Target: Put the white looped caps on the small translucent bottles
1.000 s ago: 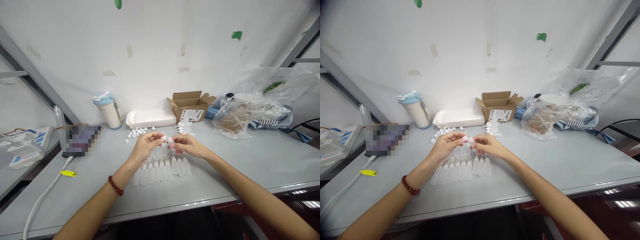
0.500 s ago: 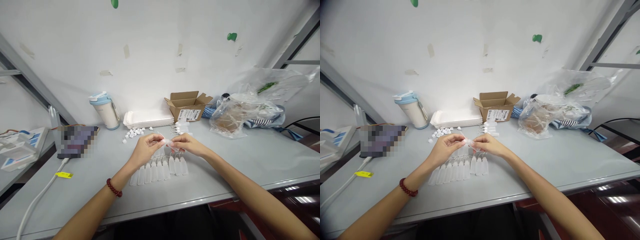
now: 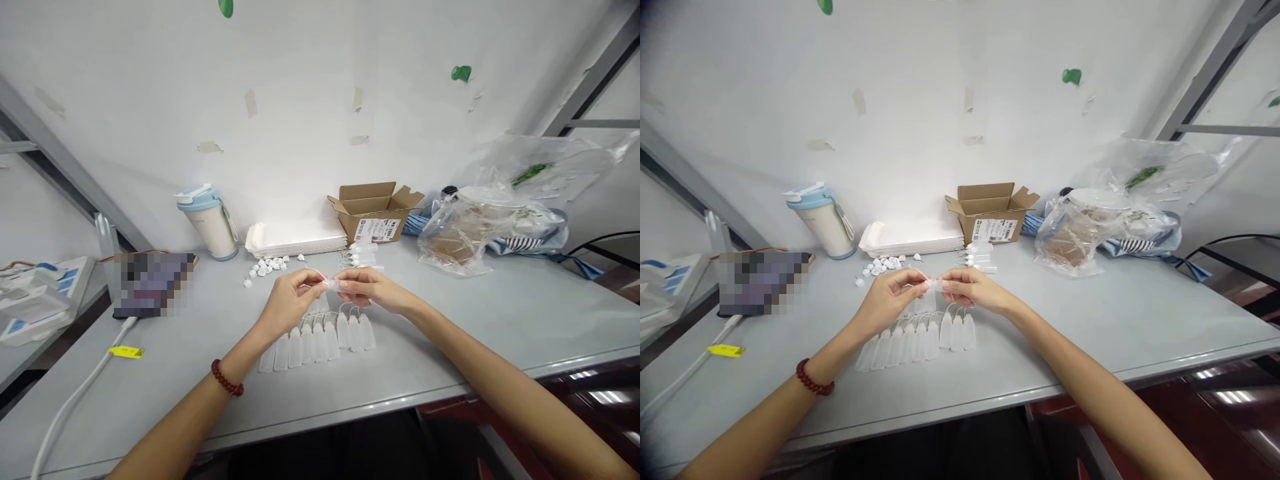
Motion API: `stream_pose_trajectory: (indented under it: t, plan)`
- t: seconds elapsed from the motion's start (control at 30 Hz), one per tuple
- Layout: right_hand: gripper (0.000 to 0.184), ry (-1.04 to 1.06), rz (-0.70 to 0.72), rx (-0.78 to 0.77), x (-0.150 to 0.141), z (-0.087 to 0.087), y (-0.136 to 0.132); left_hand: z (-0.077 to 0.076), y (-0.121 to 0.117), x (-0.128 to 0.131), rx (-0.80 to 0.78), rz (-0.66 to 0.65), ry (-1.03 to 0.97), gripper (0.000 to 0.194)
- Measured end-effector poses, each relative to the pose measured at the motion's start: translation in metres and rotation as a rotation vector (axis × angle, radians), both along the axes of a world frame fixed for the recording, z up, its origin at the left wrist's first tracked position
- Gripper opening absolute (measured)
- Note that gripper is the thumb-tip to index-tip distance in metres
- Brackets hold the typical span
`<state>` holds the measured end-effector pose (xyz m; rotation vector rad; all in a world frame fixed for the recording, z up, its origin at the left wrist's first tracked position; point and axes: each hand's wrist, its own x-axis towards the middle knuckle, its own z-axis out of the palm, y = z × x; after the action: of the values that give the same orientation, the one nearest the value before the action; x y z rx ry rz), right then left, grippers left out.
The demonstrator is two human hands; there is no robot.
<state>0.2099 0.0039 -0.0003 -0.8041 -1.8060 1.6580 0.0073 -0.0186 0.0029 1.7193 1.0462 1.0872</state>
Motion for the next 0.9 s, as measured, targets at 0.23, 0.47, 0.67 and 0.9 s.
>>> stream_pose_trajectory:
  t: [0.23,0.47,0.67,0.9]
  plan:
    - [0.025,0.089,-0.013,-0.061,0.0,-0.002,0.001,0.002,0.002,0.0,-0.039,0.019,-0.102,0.018]
    - [0.025,0.069,-0.006,-0.095,0.0,-0.001,0.001,-0.001,0.003,0.001,-0.052,-0.023,-0.106,0.019]
    - [0.027,0.099,-0.03,-0.107,-0.003,-0.002,-0.002,0.005,-0.002,0.003,-0.06,-0.033,-0.07,0.018]
    - [0.032,0.184,-0.142,-0.175,-0.018,-0.004,-0.018,0.0,-0.003,0.004,-0.09,0.057,-0.099,0.024]
